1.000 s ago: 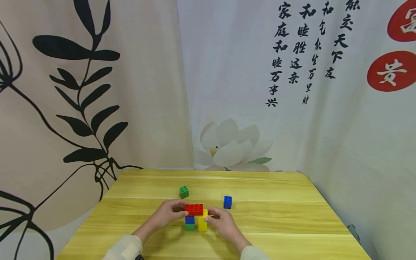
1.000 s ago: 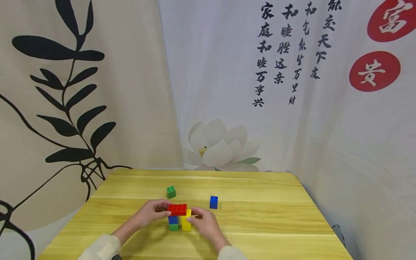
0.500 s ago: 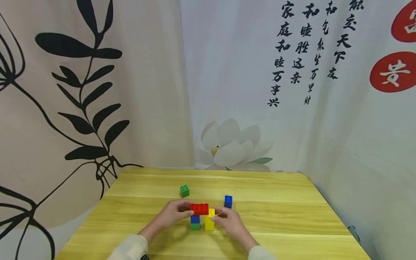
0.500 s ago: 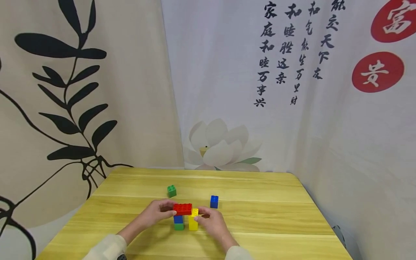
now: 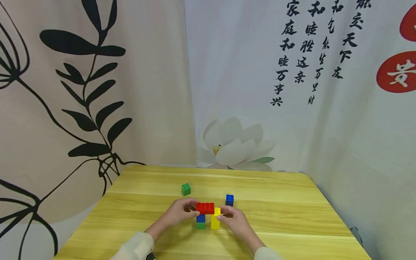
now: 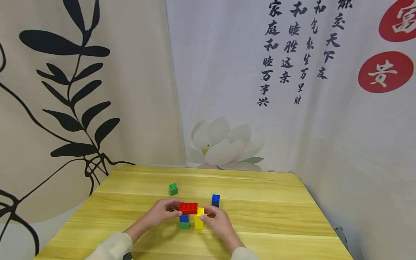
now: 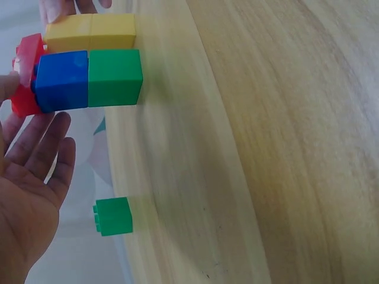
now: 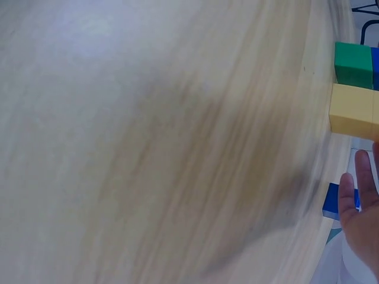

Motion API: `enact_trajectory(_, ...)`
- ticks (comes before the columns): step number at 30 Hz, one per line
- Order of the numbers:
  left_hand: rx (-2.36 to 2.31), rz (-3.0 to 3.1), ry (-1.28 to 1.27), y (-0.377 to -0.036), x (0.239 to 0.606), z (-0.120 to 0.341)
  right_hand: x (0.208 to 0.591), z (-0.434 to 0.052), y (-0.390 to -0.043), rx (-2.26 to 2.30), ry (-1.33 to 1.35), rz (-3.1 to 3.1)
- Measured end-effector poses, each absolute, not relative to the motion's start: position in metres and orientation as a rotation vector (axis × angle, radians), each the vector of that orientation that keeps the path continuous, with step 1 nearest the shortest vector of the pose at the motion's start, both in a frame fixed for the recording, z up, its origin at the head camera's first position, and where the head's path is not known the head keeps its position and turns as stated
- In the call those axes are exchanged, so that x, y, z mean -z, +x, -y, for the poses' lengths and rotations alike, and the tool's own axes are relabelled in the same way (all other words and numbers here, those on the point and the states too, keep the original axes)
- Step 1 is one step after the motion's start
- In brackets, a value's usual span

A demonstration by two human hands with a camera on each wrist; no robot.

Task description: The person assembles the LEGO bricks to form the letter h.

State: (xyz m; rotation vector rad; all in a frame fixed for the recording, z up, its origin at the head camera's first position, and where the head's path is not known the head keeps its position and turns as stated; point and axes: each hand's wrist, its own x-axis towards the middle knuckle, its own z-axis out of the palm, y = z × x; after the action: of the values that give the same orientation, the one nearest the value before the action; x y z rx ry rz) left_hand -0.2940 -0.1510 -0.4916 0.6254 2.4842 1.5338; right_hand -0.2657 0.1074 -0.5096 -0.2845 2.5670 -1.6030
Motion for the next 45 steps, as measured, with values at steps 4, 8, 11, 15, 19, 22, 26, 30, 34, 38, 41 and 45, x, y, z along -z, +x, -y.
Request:
enact_trajectory(4,-1.503,-2.511,0.664,-0.294,0.495,0.152,0.512,-0.107,-0.267,1.622,-0.292,-2.563)
enact_trajectory(8,-1.471,-2.543,0.679,-0.295,0.498,0.152,0.511,-0.106,-0.268,1.619,-0.295,-2.571)
enact_trajectory(11,-1.468,-2.545,0.679,-0.297,0.500,0.152,0.507,-0.104,-0.270,1.616,-0.301,-2.572)
enact_trajectory(15,-1.481,-2.537,0.683,-0.297,0.499,0.152,0.498,-0.099,-0.272,1.613,-0.323,-2.558)
enact_trajectory(19,-1.484,-2.534,0.692,-0.297,0.498,0.152,0.492,-0.094,-0.274,1.598,-0.365,-2.552)
enact_trajectory(22,-1.477,-2.539,0.711,-0.297,0.499,0.152,0.490,-0.092,-0.275,1.587,-0.396,-2.567)
enact_trajectory(26,-1.465,-2.550,0.718,-0.298,0.500,0.151,0.489,-0.091,-0.276,1.584,-0.400,-2.571)
enact_trajectory(30,-1.454,-2.562,0.712,-0.299,0.500,0.149,0.487,-0.091,-0.277,1.576,-0.397,-2.577)
enact_trajectory(34,-1.435,-2.574,0.707,-0.299,0.501,0.147,0.486,-0.092,-0.276,1.569,-0.388,-2.587)
enact_trajectory(38,-1.440,-2.565,0.690,-0.298,0.501,0.146,0.486,-0.093,-0.276,1.569,-0.382,-2.589)
enact_trajectory(41,-1.461,-2.549,0.675,-0.298,0.501,0.147,0.487,-0.093,-0.275,1.564,-0.396,-2.596)
enact_trajectory(45,-1.525,-2.503,0.660,-0.297,0.502,0.147,0.489,-0.094,-0.277,1.557,-0.405,-2.612)
